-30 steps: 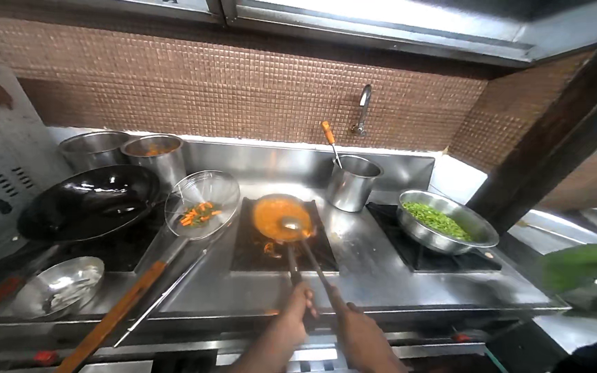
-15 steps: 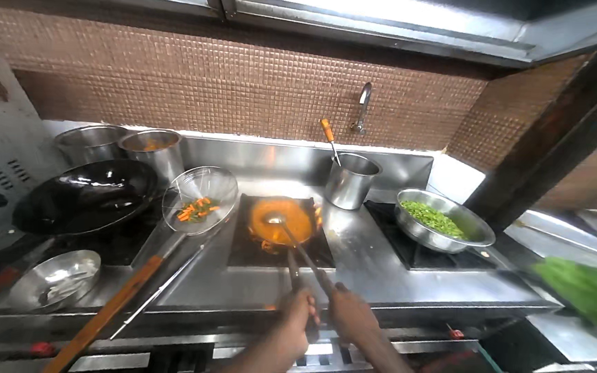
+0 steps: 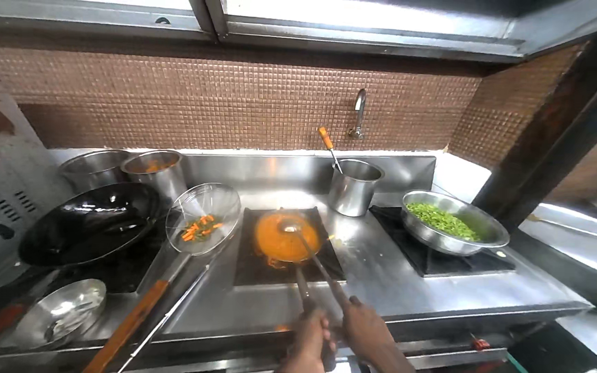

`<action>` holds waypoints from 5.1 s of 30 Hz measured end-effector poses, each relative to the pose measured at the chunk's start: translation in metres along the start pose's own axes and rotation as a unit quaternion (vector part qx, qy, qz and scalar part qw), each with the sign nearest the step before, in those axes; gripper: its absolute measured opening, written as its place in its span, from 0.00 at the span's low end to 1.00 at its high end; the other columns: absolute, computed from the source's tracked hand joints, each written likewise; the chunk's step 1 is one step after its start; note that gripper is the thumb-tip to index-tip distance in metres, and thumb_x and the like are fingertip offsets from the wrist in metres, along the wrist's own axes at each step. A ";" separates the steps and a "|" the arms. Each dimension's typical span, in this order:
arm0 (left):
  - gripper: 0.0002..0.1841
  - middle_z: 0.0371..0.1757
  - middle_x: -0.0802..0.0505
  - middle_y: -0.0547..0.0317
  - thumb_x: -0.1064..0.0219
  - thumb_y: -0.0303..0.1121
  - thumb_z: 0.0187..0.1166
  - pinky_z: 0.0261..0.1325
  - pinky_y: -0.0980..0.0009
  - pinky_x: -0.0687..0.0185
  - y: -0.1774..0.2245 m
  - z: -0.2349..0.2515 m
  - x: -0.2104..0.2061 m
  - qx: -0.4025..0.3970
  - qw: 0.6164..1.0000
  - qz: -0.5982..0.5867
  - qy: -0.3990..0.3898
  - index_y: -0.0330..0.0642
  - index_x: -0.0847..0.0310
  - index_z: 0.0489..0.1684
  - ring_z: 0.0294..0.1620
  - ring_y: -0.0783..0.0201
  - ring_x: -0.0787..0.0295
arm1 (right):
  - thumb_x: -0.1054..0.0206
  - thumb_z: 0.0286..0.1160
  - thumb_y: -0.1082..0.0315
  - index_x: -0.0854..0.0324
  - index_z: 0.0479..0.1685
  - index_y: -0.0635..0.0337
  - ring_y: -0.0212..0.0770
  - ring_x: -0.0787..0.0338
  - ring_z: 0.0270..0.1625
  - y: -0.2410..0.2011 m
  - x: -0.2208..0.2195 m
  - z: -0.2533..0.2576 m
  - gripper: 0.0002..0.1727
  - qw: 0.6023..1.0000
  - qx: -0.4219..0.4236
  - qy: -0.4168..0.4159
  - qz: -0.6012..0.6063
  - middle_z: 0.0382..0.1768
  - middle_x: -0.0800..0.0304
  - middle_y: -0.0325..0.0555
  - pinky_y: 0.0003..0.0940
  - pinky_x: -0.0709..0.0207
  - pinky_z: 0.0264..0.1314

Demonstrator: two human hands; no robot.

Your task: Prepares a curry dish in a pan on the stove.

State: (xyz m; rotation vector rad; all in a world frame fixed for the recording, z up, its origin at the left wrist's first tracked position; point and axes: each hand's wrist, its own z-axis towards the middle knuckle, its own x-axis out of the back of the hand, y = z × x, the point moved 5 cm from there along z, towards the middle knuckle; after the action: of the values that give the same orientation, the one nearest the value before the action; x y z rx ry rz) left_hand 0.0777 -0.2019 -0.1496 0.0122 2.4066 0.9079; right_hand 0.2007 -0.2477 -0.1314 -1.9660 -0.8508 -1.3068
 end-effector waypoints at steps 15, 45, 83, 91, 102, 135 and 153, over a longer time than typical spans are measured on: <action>0.09 0.20 0.26 0.63 0.45 0.33 0.91 0.10 0.78 0.29 0.008 -0.008 0.010 0.041 0.999 -0.006 -0.018 0.43 0.30 0.37 0.08 0.72 0.35 | 0.39 0.78 0.62 0.58 0.98 0.33 0.56 0.09 0.45 -0.001 0.009 0.042 0.46 0.977 0.065 -0.026 0.202 0.52 0.10 0.57 0.60 0.16 0.50; 0.08 0.23 0.23 0.61 0.42 0.33 0.90 0.12 0.77 0.27 0.009 0.009 0.014 0.018 0.999 -0.015 -0.022 0.41 0.26 0.40 0.10 0.71 0.32 | 0.37 0.79 0.65 0.56 0.97 0.37 0.44 0.18 0.20 0.015 -0.024 -0.016 0.46 0.872 0.056 -0.051 0.484 0.37 0.16 0.50 0.44 0.18 0.22; 0.09 0.22 0.24 0.62 0.41 0.34 0.89 0.14 0.76 0.27 0.014 0.017 0.019 0.004 1.000 0.013 -0.013 0.42 0.27 0.37 0.11 0.70 0.32 | 0.37 0.76 0.62 0.62 0.98 0.27 0.62 0.08 0.53 0.001 -0.006 -0.016 0.50 1.000 0.020 0.012 -0.010 0.66 0.16 0.59 0.62 0.14 0.53; 0.10 0.20 0.25 0.63 0.44 0.33 0.90 0.12 0.77 0.28 0.010 0.002 0.017 0.032 0.999 -0.026 -0.032 0.44 0.30 0.34 0.09 0.71 0.34 | 0.38 0.78 0.63 0.56 0.98 0.31 0.51 0.11 0.35 0.022 0.013 -0.001 0.46 0.964 0.058 -0.015 0.261 0.44 0.11 0.52 0.54 0.15 0.39; 0.05 0.22 0.25 0.64 0.44 0.33 0.89 0.10 0.79 0.29 0.028 0.020 0.042 0.042 0.997 -0.007 -0.061 0.43 0.28 0.43 0.09 0.73 0.35 | 0.37 0.75 0.70 0.63 0.98 0.28 0.68 0.09 0.49 0.000 0.023 -0.015 0.52 0.986 0.126 -0.006 -0.110 0.70 0.21 0.65 0.67 0.15 0.47; 0.09 0.22 0.25 0.64 0.43 0.34 0.90 0.13 0.78 0.28 0.022 0.010 0.018 0.033 0.998 -0.024 -0.038 0.44 0.29 0.36 0.10 0.72 0.34 | 0.39 0.80 0.60 0.55 0.98 0.33 0.65 0.08 0.52 0.028 0.009 -0.056 0.44 0.993 0.110 -0.015 0.033 0.59 0.11 0.62 0.67 0.18 0.55; 0.11 0.21 0.25 0.62 0.44 0.33 0.91 0.13 0.77 0.27 0.003 -0.023 0.006 0.034 0.999 0.013 -0.016 0.42 0.30 0.34 0.11 0.70 0.31 | 0.40 0.79 0.64 0.60 0.97 0.24 0.64 0.09 0.56 -0.004 0.013 -0.008 0.47 0.998 0.063 -0.009 -0.014 0.68 0.17 0.60 0.65 0.16 0.55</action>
State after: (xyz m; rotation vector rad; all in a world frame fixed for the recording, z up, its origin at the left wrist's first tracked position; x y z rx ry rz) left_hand 0.0602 -0.2121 -0.1365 0.0836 2.4125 0.8322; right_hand 0.1971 -0.2491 -0.1164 -1.8770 -0.9488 -1.2220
